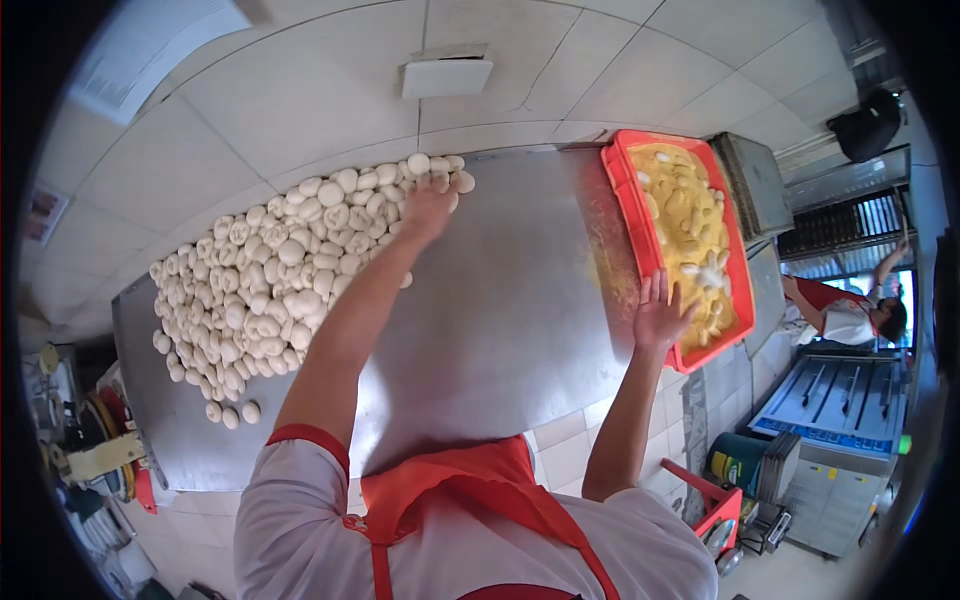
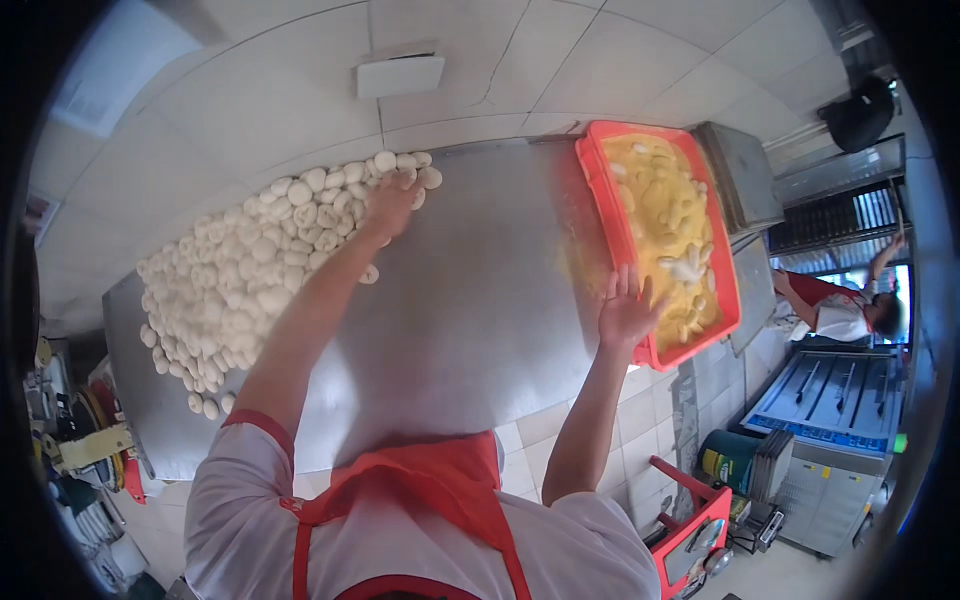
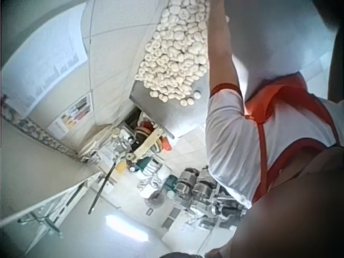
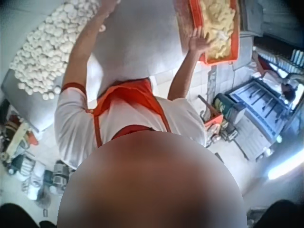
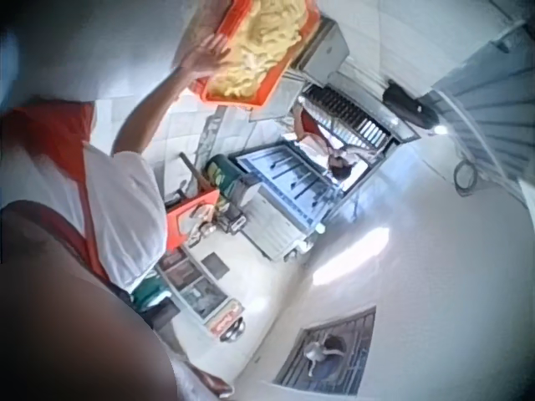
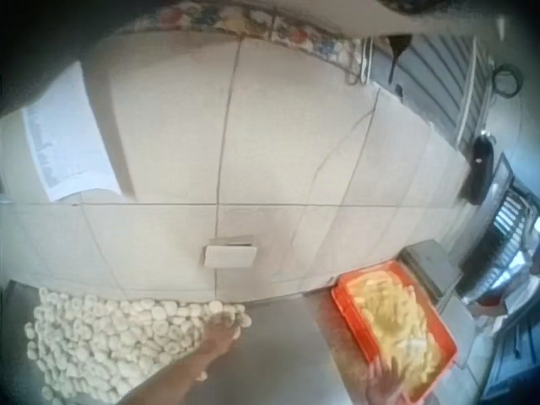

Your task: The person operates a dough divider and rounder machine to portion dough, carries a tray of dough balls to a work table, and then rolls individual dough balls on the metal surface by hand.

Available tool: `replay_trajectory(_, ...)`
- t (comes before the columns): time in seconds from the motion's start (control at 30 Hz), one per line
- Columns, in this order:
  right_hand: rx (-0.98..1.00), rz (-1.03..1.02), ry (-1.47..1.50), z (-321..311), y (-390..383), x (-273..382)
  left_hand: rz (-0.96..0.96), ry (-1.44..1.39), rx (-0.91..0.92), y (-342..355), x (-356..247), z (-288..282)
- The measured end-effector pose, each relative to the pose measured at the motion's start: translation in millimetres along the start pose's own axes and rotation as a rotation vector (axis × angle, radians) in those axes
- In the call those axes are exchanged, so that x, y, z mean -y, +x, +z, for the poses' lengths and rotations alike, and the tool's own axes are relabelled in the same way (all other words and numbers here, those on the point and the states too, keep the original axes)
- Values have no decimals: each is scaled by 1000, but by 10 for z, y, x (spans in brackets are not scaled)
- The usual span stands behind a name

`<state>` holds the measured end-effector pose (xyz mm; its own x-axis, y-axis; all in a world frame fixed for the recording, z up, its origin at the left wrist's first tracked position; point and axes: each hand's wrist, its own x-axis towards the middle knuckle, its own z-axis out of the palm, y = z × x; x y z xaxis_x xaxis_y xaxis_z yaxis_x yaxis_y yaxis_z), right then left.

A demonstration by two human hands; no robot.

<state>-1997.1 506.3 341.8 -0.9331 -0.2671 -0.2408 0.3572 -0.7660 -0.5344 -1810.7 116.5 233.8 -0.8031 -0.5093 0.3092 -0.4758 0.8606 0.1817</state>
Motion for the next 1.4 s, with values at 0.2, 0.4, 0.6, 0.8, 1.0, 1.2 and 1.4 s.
replay_trajectory(0.2, 569, 183, -1046, 23, 542, -2256, -184, -601, 264, -46, 414, -369)
replay_trajectory(0.4, 1076, -574, -1618, 456, 606, -3524, -1015, -1776, -161, -1564, -71, -1192)
replay_trajectory(0.6, 757, -25, -1842, 445, 24, -3032, -1050, -1126, 193, -3163, -167, -1154)
replay_trajectory(0.8, 976, -406, -2039, -1388, -1685, -1559, -506, -406, 180, -4431, -557, -680)
replay_trajectory(1.0, 849, -336, -2235, -1334, -2229, -1579, -66, -191, 279, -4311, -932, -647)
replay_trajectory(1.2, 711, -347, -2485, -493, -1048, -2396, -110, -253, 496, -2821, -781, -672)
replay_trajectory(1.4, 630, -373, -2415, 364, 103, -3023, -204, -93, 362, -1636, -789, -166)
